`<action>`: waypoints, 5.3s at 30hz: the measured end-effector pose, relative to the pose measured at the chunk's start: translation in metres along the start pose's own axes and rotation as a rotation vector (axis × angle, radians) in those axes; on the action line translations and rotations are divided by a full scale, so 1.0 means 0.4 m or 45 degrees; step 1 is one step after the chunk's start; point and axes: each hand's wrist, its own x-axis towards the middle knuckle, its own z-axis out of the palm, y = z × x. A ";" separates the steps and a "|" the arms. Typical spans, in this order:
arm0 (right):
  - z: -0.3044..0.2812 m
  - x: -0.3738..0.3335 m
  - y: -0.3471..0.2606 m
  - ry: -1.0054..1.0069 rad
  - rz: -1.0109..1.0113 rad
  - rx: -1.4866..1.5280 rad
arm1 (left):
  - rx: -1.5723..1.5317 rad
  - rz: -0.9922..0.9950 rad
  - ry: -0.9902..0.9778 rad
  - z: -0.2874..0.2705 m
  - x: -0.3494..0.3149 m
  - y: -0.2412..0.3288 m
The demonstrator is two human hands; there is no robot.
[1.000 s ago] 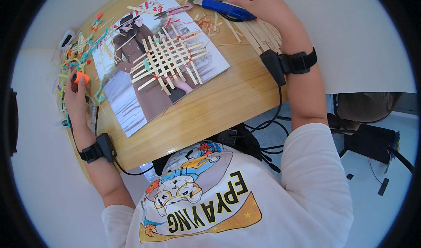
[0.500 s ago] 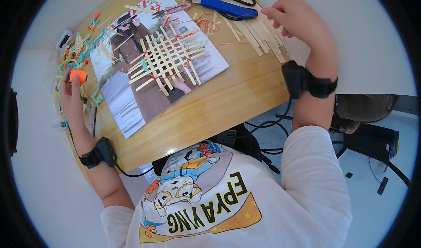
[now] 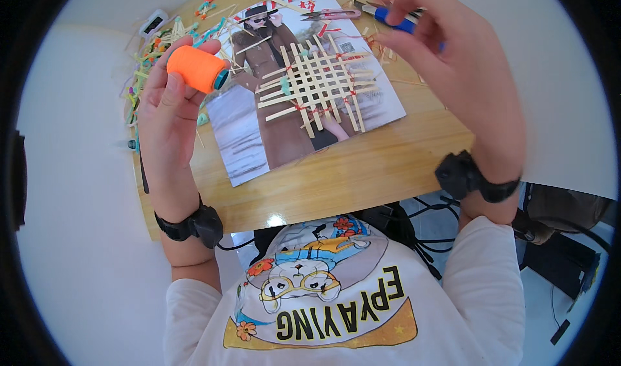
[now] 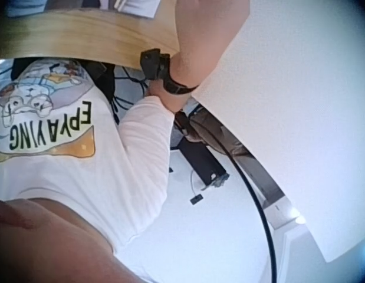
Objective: The person is weaving thin wood or bamboo sticks together to create a square grid pattern on a desk.
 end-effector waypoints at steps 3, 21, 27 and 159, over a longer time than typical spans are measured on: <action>0.066 0.043 -0.009 0.038 -0.316 0.079 | 0.012 -0.008 0.025 0.009 -0.011 -0.016; 0.388 0.009 -0.083 -0.057 0.551 1.609 | -0.168 -0.054 0.053 0.032 -0.020 -0.117; 0.373 0.017 -0.032 -0.098 0.397 1.731 | -0.241 -0.084 0.087 0.005 -0.014 -0.112; 0.295 0.061 0.023 -0.023 0.747 1.581 | -0.700 -0.543 -0.093 -0.079 0.002 -0.106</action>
